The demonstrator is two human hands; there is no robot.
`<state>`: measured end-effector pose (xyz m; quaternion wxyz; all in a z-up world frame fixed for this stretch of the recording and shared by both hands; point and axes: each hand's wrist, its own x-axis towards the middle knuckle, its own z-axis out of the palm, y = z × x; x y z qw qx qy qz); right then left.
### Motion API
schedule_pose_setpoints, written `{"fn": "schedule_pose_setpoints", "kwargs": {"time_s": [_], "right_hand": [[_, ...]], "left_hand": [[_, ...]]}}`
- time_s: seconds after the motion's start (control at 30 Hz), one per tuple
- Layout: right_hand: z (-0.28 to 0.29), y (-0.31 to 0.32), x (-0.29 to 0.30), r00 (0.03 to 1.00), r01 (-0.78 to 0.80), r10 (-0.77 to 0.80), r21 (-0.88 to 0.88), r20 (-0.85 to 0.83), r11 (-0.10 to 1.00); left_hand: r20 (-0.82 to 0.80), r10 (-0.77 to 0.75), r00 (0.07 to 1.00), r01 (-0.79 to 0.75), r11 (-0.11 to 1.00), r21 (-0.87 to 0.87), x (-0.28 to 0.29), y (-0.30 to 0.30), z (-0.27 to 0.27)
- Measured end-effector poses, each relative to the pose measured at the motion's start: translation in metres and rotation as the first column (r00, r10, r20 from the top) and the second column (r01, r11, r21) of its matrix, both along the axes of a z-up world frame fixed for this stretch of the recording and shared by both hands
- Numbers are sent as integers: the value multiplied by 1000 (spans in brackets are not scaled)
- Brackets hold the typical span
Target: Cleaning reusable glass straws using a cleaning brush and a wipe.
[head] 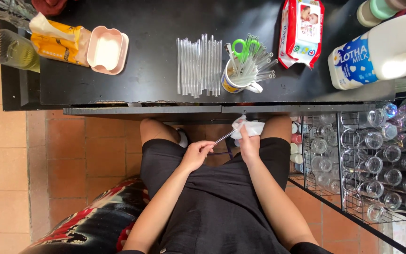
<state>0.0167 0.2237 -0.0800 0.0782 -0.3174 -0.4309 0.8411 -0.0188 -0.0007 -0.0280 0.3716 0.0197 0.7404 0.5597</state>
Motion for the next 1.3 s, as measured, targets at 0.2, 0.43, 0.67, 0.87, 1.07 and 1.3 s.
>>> {"fn": "schedule_pose_setpoints", "kwargs": {"time_s": [0.2,0.43,0.67,0.87,1.07,1.3], "right_hand": [[15,-3,-2,999,-47,47,28,2,999],[17,-18,4,865,-497,488,342,119,797],[13,-6,-1,950,-311,273,368,154,876],[17,-4,-2,984,-118,72,289,162,950],[23,-19,2,831,-552,532,357,163,754],[10,-1,-4,960,-259,205,333,191,907]], "left_hand": [[-124,0,992,8,998,65,2,-6,-25],[-169,-21,985,15,999,-41,-3,-2,-3],[-118,-32,993,26,998,-51,-3,-1,2],[-104,-40,994,36,998,-47,-1,-3,-3],[-148,-35,988,32,999,-20,-1,-5,-10],[-94,-38,995,28,994,-102,-5,-1,9]]}}
